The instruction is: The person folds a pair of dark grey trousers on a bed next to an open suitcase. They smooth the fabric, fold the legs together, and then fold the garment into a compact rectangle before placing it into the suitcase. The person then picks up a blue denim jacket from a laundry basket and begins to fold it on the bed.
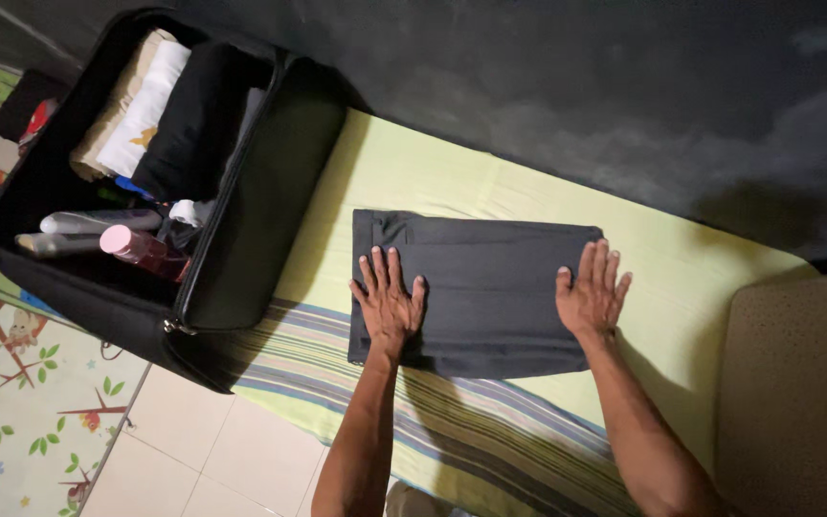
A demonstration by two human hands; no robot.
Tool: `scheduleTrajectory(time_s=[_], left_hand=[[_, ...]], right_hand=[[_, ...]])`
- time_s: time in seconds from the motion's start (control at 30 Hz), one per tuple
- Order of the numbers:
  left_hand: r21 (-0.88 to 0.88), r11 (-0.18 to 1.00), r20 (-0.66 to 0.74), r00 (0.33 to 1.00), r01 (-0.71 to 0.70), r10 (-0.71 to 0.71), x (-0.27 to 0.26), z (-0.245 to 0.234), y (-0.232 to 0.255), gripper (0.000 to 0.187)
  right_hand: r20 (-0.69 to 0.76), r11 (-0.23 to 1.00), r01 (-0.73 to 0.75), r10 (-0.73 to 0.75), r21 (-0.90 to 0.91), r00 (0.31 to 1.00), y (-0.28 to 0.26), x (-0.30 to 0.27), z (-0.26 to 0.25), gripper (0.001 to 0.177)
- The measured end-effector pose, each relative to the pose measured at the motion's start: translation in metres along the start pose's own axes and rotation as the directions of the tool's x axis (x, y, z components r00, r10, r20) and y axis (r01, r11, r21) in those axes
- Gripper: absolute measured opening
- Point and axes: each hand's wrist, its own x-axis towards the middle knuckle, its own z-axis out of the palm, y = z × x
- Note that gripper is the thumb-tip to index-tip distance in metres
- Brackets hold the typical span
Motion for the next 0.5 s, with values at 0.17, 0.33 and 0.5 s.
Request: scheduleTrajectory(time_s=[0.17,0.33,0.5], left_hand=[[0.011,1.0,-0.021,1.0,-0.011,0.012,-0.003,0.002,0.001,0.078],[-0.011,1.0,0.006,1.0,0.014,-0.014,-0.002,-0.001,0.003,0.077],[-0.001,0.999,-0.082,0.996,-0.047,0.047,-0.001,0.008,-0.004,0.069]], right_hand=[[-0.096,0.99,-0.045,0.033,-0.132,0.995,-0.016,0.006,-0.002,0.067],[-0.015,0.949,0.315,-0.315,0.028,0.949,-0.11,-0.025,-0.005,0.062],[-0.081,0.765,0.601,-0.601,0.23,0.795,-0.181,-0.04,0.015,0.056]])
